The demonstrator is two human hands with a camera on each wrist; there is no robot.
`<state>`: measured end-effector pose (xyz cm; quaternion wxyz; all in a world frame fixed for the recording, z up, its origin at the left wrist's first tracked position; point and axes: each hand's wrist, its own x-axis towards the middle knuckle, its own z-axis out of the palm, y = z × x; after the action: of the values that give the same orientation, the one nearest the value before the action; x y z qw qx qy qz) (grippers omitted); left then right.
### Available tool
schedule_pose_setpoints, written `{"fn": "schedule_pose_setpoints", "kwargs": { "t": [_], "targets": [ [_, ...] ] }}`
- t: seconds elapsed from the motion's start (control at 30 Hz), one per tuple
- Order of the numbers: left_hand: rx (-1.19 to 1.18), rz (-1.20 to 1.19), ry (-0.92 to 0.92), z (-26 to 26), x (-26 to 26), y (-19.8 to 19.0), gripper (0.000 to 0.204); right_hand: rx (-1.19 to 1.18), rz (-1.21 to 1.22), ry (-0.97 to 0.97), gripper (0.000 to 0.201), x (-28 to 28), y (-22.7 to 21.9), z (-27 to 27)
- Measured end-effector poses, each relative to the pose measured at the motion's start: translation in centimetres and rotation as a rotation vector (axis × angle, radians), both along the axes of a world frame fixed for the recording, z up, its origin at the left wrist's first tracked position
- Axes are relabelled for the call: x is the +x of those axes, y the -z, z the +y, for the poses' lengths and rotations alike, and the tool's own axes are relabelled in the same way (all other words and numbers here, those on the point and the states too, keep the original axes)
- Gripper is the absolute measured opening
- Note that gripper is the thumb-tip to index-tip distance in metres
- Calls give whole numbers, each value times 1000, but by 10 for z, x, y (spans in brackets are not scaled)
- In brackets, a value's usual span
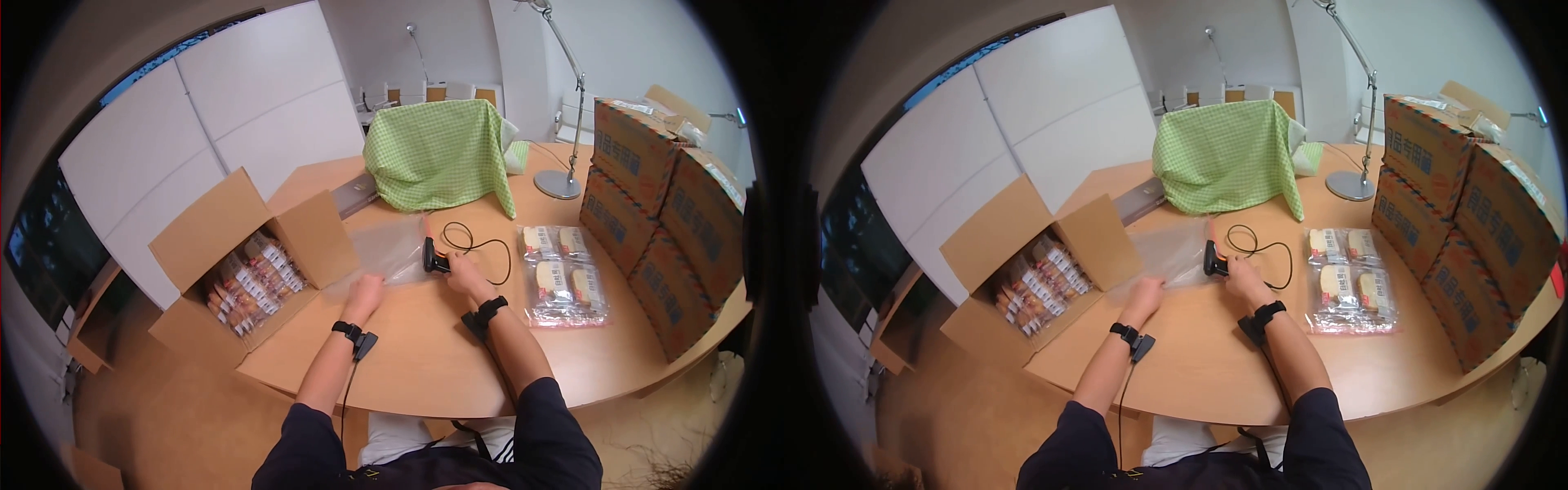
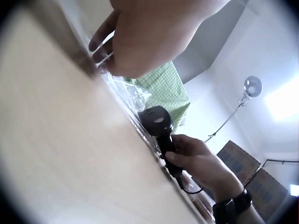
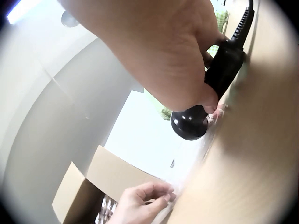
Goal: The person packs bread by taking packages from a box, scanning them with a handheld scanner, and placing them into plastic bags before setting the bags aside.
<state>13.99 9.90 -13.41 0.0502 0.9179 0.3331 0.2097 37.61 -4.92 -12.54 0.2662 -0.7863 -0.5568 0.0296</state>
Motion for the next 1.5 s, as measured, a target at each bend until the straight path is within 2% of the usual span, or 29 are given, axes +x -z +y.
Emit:
{"fn": "schedule_pose_setpoints", "kwargs": {
  "t": [0.03,0.07,0.13,0.17,0.2,0.23,0.3,0.33,0.4,0.43,0.5,0.6,0.67,0.73,0.8,0.83,0.9,0.93,1.0,1.03,1.1,1.13,1.2,1.23,1.3,1.33,1.4,1.43,1.5],
  "targets": [
    [-4,-3,1,-2,-3,-3,20,-19,112,-12,36,-3,-19,-9],
    [-30,-71,2,-5,-7,-9,18,-23,109,-12,36,-3,-36,-17],
    [-61,-142,-3,-9,-19,-21,16,116,334,-48,36,-2,-60,-26],
    [-79,-229,128,-10,-27,-28,12,110,330,-52,36,4,-58,-23],
    [-95,-316,259,-12,-34,-33,8,238,375,-53,37,13,-54,-21],
    [-99,-318,255,-18,-41,-40,8,367,421,-53,38,18,-52,-19],
    [-166,-353,333,-34,-54,-51,4,338,424,-62,46,22,-64,-25],
    [-177,-350,328,-38,-62,-52,4,350,442,-61,46,25,-64,-26],
    [-193,-235,531,-45,-78,-50,5,326,487,-69,48,33,-63,-28],
    [-207,-228,527,-52,-84,-50,5,315,498,-66,48,36,-64,-29],
    [-266,-139,670,-68,-98,-49,5,307,464,-103,48,43,-62,-31],
    [-285,19,680,-92,-116,-49,6,302,429,-152,45,54,-58,-34],
    [-369,34,706,-104,-131,-48,7,235,421,-163,43,47,-76,-48],
    [-443,44,733,-107,-147,-44,9,215,432,-172,42,47,-76,-50],
    [-261,146,626,-105,-162,-39,12,215,438,-202,41,47,-72,-48],
    [-264,144,619,-102,-166,-38,12,210,440,-209,41,46,-72,-47],
    [-388,265,488,-93,-169,-39,22,181,385,-190,41,41,-72,-44],
    [-388,262,480,-89,-166,-38,22,180,385,-199,41,38,-71,-42],
    [-483,128,441,-86,-152,-37,38,169,320,-158,40,30,-70,-40],
    [-485,121,432,-85,-143,-36,38,165,317,-168,40,30,-67,-38],
    [-250,239,379,-84,-129,-34,60,173,274,-166,39,30,-56,-32],
    [-249,232,372,-82,-126,-30,60,172,268,-174,39,28,-54,-31],
    [-195,448,461,-71,-117,-22,73,129,277,-146,39,26,-53,-31],
    [-185,438,454,-70,-111,-21,73,136,266,-154,39,29,-51,-30],
    [-251,499,655,-68,-109,-25,77,69,253,-146,43,36,-44,-22],
    [-237,485,611,-68,-109,-29,77,129,215,-136,43,37,-38,-18],
    [-259,492,690,-71,-109,-34,77,190,192,-132,43,46,-16,-9],
    [-254,476,638,-73,-111,-36,77,188,207,-127,43,46,-7,0],
    [-229,431,638,-74,-117,-38,69,194,215,-101,42,22,-22,-6]
  ]
}}
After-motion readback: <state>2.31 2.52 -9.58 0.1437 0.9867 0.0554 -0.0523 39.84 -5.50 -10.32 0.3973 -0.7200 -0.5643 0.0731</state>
